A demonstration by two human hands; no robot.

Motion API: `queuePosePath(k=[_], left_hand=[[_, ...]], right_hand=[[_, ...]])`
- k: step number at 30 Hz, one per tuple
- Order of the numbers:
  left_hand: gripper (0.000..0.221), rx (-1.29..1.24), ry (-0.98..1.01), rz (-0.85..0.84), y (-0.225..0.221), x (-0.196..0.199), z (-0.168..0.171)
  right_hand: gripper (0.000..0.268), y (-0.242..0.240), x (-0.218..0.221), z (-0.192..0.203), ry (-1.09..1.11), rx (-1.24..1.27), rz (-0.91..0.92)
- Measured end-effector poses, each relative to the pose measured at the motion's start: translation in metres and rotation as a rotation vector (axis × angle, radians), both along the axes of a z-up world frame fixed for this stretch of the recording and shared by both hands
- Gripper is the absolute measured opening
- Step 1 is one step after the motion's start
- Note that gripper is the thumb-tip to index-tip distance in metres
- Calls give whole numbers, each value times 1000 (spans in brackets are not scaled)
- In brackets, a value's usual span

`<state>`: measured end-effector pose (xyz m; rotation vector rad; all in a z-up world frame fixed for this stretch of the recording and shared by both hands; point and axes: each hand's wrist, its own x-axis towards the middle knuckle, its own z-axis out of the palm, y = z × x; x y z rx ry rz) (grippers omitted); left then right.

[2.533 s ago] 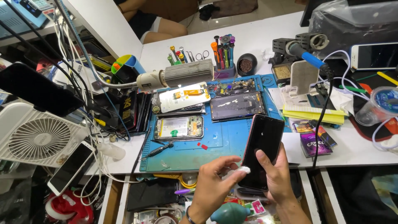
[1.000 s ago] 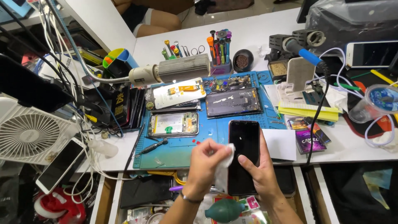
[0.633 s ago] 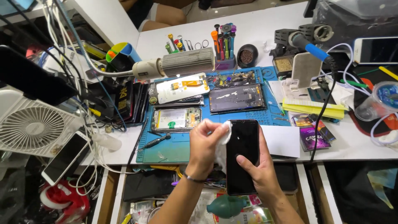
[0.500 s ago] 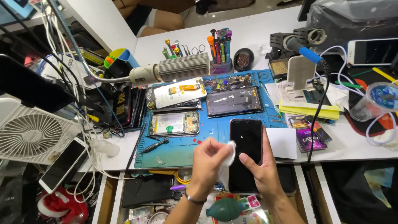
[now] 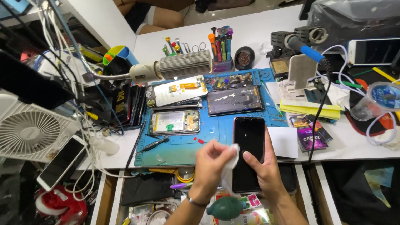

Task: Cleaning a smartphone screen using a cloth and cleaning solution at a repair bench.

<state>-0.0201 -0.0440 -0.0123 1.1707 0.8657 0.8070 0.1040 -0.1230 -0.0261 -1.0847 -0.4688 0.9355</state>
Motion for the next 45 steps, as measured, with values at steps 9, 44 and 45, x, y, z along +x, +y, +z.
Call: queuePosePath(k=[9,44,45], left_hand=[[23,-173,-55,23,-19,-11,-12],[18,8,115,-15,-29,-17,23],[21,-29,121,-53,-29,-17,24]], right_hand=[[100,-1,4,-3,-175,12,-6],[96,-4,-11,6,-133,35,-184],[93,-1,-7,7,-207,57,-224]])
